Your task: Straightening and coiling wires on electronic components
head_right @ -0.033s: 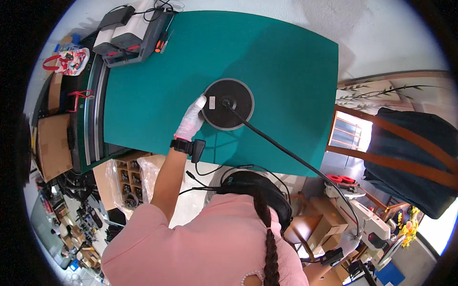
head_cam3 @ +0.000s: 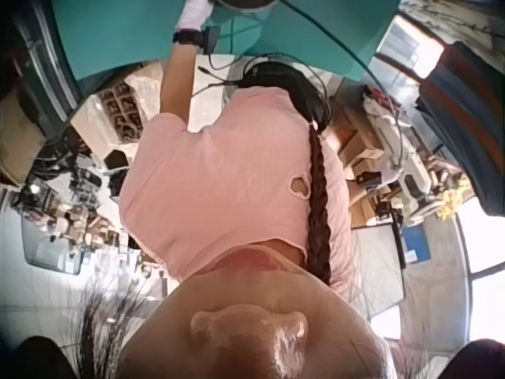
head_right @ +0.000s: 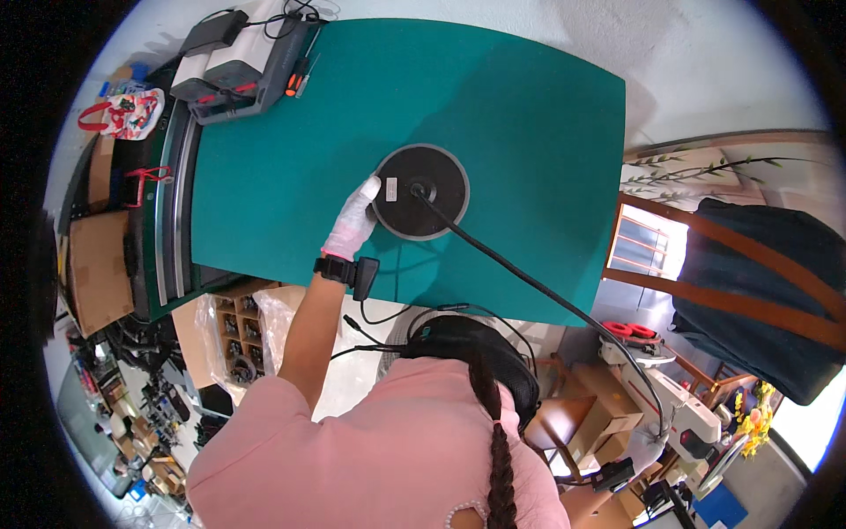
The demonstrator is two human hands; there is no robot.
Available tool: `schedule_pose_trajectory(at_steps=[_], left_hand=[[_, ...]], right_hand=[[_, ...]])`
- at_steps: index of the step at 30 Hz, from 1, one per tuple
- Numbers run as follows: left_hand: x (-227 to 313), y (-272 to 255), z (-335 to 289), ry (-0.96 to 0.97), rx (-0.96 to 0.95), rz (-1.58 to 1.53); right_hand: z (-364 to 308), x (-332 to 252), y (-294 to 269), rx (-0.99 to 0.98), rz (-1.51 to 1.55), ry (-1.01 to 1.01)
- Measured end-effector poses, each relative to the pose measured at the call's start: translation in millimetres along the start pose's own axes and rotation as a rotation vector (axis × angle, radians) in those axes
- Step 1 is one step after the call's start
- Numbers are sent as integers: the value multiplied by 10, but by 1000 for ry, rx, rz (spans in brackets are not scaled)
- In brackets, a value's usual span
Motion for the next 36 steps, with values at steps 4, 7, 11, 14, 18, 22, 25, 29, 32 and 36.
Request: schedule_pose_trajectory(at_steps=[4,7,11,14,18,22,25,29,32,36], left_hand=[[46,50,-23,3,-3,15],[73,95,-47,11,-23,23],[53,116,-32,18,-35,18],[87,138,-79,43,-83,21],[60,111,-61,30,-65,29],[41,181,-60,33,-69,2],[-12,123,-19,26,-44,-1],[-50,152,15,8,55,-3],[-70,195,22,56,95,-20],[-69,296,35,81,146,-5]], right_hand=[[29,-20,-34,-22,-39,19],[-65,25,91,111,-74,-33],[163,-81,-347,-57,-5,49],[29,8,-150,-50,16,15],[-102,71,-40,-88,34,19],[-225,114,69,-45,55,25],[-233,118,107,-58,49,56],[-226,156,148,-119,-3,43],[-140,182,161,-67,67,107],[-13,331,266,-91,55,195]])
Point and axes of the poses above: each hand's wrist, its own z-axis towards the middle knuckle, its own y-axis out of the palm, x = y × z, the point moved 2 cm from there along z, towards the middle knuckle, and after that the axes turned 10 degrees about -z, right-handed, at the moved point
